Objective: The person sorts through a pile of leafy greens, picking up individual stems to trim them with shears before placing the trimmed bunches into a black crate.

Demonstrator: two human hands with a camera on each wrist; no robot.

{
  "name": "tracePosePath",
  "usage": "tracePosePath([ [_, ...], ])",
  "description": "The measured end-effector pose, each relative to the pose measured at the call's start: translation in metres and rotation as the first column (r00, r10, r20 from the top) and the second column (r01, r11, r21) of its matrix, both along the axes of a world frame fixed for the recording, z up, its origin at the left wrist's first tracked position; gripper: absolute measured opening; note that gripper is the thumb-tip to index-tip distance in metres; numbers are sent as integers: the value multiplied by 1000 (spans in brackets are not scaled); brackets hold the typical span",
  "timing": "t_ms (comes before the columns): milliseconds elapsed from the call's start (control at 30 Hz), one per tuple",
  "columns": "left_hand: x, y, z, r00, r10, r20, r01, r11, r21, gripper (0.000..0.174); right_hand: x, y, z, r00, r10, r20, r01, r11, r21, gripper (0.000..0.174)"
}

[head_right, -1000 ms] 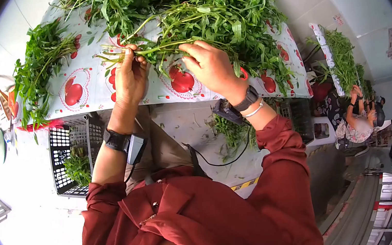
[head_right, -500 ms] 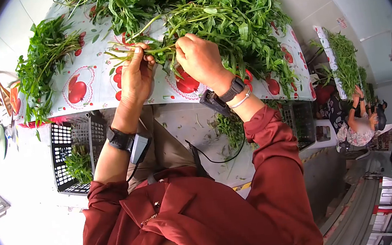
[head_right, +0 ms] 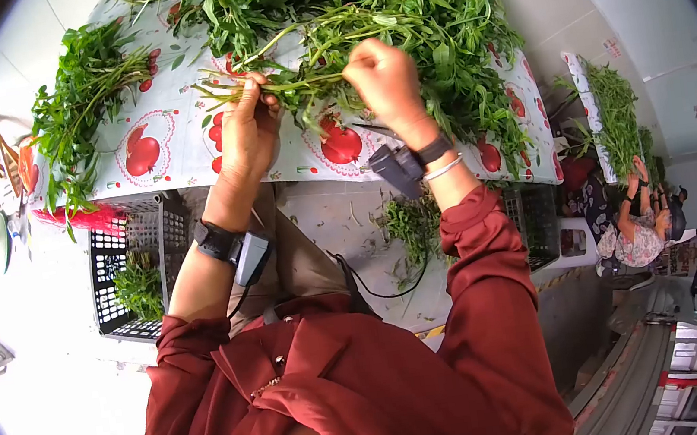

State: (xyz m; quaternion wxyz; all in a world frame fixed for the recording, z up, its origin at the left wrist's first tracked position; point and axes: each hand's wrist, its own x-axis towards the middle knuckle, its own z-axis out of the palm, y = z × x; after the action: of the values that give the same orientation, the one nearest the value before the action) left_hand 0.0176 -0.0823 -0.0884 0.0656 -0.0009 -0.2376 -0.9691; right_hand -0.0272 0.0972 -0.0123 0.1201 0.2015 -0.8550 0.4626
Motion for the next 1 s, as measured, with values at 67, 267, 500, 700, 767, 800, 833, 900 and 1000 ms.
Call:
tracePosePath([
  [67, 2, 1, 3, 1000, -8, 10, 9, 1000, -24, 10, -7, 18, 8, 1000, -5, 6, 5, 993, -120, 2],
  [267, 4, 4, 5, 998, -58, -6, 58, 996, -61, 12, -1, 39, 41, 997, 57, -46, -64, 980, -187, 7],
  [500, 4, 3, 6, 999, -49, -13, 48, 994, -102, 13, -3, 29, 37, 988, 142, -58, -138, 988, 72, 9],
  [700, 4, 4, 4, 999, -43, -28, 39, 992, -120, 13, -4, 11, 24, 977, 191, 90, -211, 904, 371, 13],
  [767, 4, 4, 5, 999, -41, -24, 38, 991, -127, 12, -4, 5, 25, 981, 180, 72, -194, 883, 428, 16],
  [800, 4, 4, 5, 999, -40, -23, 37, 991, -127, 12, -7, 4, 25, 975, 208, 84, -222, 848, 481, 17],
  [833, 4, 3, 5, 998, -49, -38, 44, 991, -123, 12, -9, 3, 24, 967, 233, 97, -249, 810, 532, 18],
  [900, 4, 3, 6, 997, -59, -53, 52, 992, -118, 11, -12, 2, 24, 962, 235, 138, -272, 804, 529, 18],
  [1000, 4, 4, 7, 997, -56, -54, 50, 993, -104, 11, -13, -1, 24, 946, 237, 220, -320, 791, 522, 18],
])
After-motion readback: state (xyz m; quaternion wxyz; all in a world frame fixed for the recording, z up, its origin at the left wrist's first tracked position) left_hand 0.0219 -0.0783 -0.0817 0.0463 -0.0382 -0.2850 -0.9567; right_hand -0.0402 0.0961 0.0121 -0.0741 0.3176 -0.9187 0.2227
